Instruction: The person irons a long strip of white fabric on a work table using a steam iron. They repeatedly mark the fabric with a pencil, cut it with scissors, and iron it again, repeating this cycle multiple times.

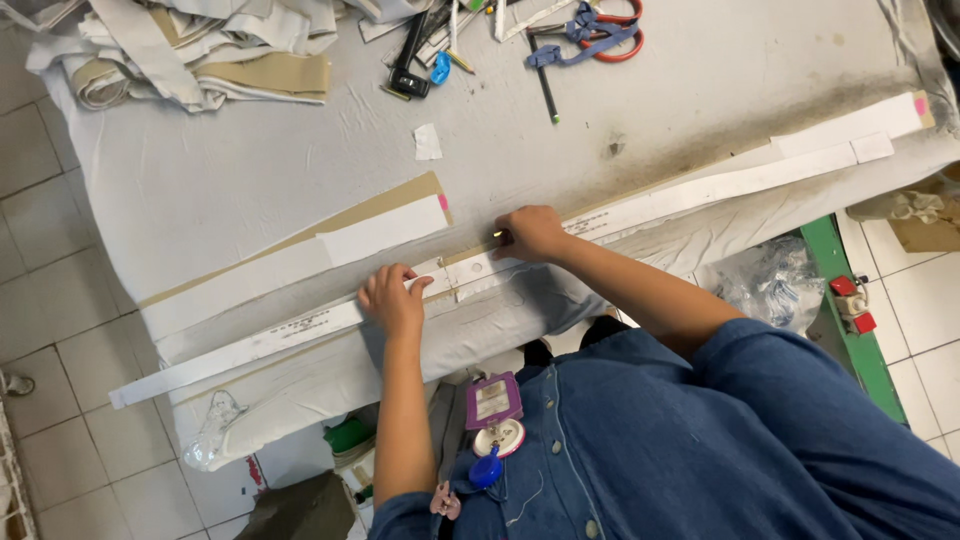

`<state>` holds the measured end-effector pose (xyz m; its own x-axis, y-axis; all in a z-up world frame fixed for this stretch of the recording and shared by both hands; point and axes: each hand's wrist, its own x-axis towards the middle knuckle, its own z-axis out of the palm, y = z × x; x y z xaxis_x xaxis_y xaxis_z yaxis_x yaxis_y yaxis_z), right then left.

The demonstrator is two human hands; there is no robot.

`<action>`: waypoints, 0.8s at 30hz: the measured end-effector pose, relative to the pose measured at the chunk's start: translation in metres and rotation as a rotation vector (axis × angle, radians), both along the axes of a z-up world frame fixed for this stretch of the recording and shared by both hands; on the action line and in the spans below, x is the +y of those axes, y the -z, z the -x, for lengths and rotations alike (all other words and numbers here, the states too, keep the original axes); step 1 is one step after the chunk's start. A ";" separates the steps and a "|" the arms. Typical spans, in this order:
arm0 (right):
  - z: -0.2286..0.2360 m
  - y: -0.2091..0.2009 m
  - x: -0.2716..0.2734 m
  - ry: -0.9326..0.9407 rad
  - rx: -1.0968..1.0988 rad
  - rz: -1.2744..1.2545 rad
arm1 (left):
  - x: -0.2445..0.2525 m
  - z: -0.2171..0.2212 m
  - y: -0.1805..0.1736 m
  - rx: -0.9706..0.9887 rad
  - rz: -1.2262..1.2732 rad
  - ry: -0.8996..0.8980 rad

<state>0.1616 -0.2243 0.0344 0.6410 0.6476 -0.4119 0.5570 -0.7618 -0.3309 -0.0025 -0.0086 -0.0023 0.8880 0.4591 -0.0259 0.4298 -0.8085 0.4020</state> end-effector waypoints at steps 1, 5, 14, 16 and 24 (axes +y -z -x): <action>-0.001 -0.007 0.000 -0.036 -0.015 0.006 | -0.008 -0.002 -0.007 0.009 -0.073 -0.023; -0.036 -0.018 -0.056 -0.172 -0.084 0.206 | -0.046 0.005 0.007 -0.105 0.015 0.145; -0.214 -0.043 -0.434 0.255 -0.036 0.639 | -0.116 -0.018 -0.020 0.003 -0.362 -0.217; -0.232 -0.039 -0.465 0.260 -0.027 0.572 | -0.128 -0.024 -0.011 -0.007 -0.409 -0.240; -0.233 -0.027 -0.518 0.345 -0.073 0.276 | -0.159 -0.034 -0.011 -0.015 -0.217 -0.429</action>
